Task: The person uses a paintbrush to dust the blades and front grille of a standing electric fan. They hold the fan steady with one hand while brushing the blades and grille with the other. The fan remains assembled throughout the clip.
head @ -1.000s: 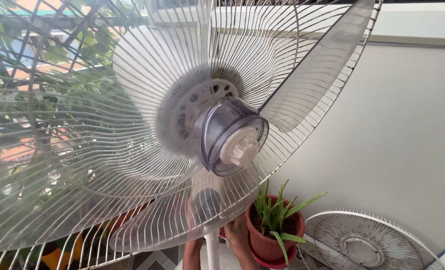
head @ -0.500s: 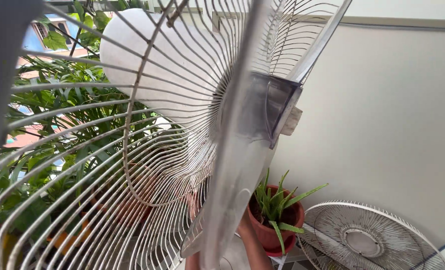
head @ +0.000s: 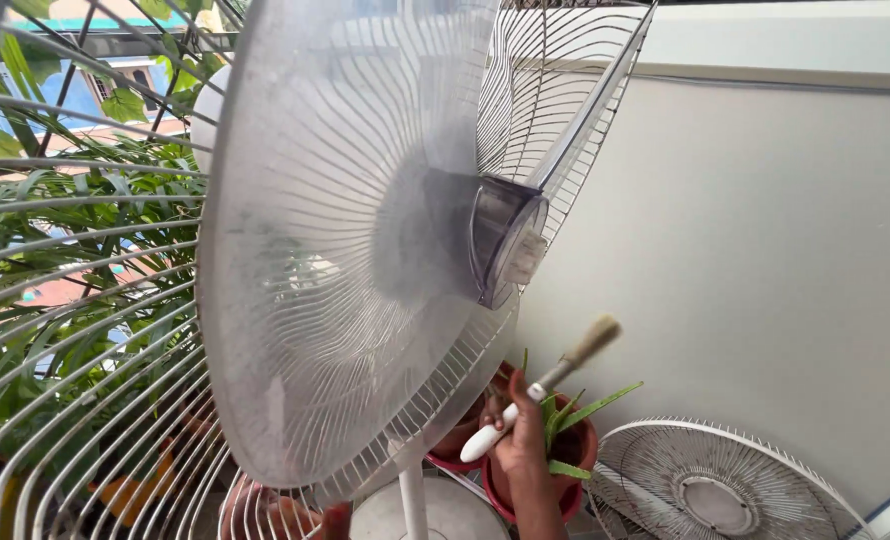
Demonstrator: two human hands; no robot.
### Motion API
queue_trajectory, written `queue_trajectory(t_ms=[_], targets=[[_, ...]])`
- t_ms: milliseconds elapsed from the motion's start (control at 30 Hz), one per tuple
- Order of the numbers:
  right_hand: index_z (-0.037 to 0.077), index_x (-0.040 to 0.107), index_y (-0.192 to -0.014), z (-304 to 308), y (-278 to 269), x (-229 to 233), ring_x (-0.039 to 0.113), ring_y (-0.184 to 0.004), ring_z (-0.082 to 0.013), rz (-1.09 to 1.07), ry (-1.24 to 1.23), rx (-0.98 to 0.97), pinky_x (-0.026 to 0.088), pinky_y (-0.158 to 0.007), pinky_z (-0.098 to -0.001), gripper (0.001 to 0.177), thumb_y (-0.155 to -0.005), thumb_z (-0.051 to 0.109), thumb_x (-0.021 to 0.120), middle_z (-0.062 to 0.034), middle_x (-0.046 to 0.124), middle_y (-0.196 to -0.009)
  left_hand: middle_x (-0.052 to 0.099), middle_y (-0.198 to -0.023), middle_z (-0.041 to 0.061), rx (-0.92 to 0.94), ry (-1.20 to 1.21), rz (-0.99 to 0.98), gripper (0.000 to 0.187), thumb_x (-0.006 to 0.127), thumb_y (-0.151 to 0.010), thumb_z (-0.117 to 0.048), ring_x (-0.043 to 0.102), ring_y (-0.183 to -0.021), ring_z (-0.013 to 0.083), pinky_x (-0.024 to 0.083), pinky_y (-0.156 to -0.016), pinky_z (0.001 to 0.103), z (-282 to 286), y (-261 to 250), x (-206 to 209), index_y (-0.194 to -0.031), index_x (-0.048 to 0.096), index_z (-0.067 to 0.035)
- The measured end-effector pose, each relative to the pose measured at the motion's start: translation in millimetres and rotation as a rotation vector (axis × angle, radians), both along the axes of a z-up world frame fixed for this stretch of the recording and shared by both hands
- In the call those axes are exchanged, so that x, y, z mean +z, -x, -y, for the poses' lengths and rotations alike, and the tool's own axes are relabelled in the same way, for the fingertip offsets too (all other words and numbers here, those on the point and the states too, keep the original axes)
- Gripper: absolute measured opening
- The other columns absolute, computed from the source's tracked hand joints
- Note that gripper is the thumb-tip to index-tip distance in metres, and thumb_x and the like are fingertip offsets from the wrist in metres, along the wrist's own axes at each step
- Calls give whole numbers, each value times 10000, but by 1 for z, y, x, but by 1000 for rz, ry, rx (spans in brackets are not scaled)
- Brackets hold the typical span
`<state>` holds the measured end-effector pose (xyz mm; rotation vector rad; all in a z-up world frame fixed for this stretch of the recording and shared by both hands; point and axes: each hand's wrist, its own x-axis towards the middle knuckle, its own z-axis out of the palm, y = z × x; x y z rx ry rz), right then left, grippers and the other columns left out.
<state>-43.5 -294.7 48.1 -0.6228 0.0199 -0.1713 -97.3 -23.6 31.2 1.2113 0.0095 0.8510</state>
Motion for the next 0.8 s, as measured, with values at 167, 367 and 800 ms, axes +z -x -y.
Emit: queue_trajectory(t_ms=[167,367,800], targets=[[72,656,-1238,34,22,30,359,-483,-57,139,-142,11,387,-502,-219,506,-885,430,709,-125,736,-1201,671,-898,191,196,-11,63,514,766,-939,-196,714,-807,226,606,-682,330,-15,50,58,-1286,479,51],[29,623,-1226,43,34,50,355,-479,-70,119,-99,3,377,-491,-236,519,-897,421,710,-120,741,-1231,668,-868,200,406,-129,-99,535,777,-941,-181,720,-778,220,615,-652,316,-41,66,91,-1295,461,66],[-33,595,-1341,51,58,66,316,-417,-59,248,95,-50,349,-419,-236,636,-999,504,594,-165,716,-1157,681,-877,171,515,-355,4,444,622,-1069,-188,716,-724,190,588,-659,290,-41,50,57,-1390,414,36]])
